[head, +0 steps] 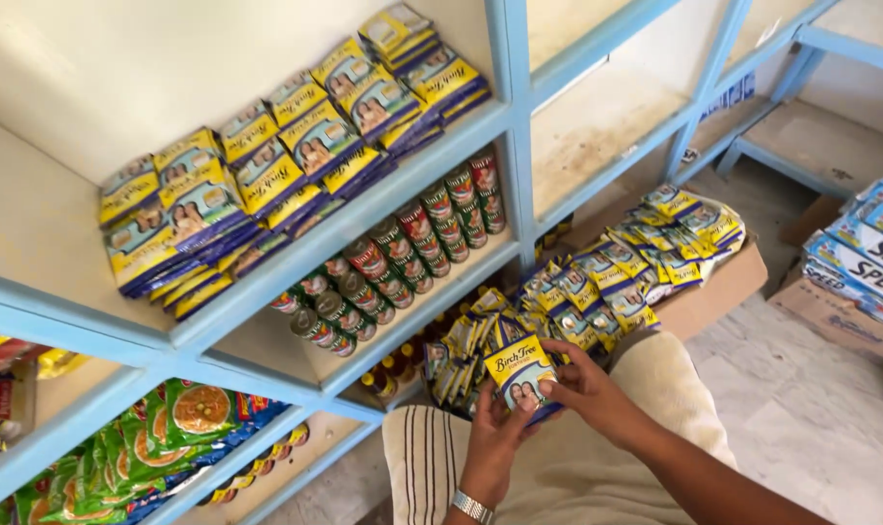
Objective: Organizing and stocking powdered milk packets on a grocery store shelf.
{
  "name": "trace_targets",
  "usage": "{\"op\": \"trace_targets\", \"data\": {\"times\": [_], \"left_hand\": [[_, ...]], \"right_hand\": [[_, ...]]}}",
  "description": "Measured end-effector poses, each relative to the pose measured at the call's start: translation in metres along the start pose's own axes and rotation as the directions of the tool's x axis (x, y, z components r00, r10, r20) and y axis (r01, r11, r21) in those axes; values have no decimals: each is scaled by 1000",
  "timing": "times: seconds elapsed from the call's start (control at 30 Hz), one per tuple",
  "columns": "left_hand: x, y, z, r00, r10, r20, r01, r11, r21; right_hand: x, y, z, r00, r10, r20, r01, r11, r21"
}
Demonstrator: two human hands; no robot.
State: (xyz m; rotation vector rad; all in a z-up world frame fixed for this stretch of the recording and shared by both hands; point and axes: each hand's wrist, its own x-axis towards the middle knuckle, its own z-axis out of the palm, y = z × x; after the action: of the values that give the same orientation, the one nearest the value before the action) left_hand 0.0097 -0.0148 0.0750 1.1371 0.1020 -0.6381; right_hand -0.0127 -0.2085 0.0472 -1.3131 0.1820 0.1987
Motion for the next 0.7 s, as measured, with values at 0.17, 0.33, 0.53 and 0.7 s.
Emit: {"op": "trace_targets", "data": {"times": [0.17,0.33,0.53,0.7], "left_hand": [[10,-17,-15,997,-62,-40,60,998,-35],[16,-9,-16,992,-83,-94,82,997,-9],[13,1,-11,986,-34,-164,18,995,-99],[15,6,-9,983,-2,-184,-28,987,-159]], "right_hand": [[1,-12,11,996,27,-86,-22,998,53],[5,-3,7,1000,-22,-22,23,1000,18],[5,-11,15,998,-66,-5,67,992,104],[2,-32,25,991,-123,-56,129,984,123]]}}
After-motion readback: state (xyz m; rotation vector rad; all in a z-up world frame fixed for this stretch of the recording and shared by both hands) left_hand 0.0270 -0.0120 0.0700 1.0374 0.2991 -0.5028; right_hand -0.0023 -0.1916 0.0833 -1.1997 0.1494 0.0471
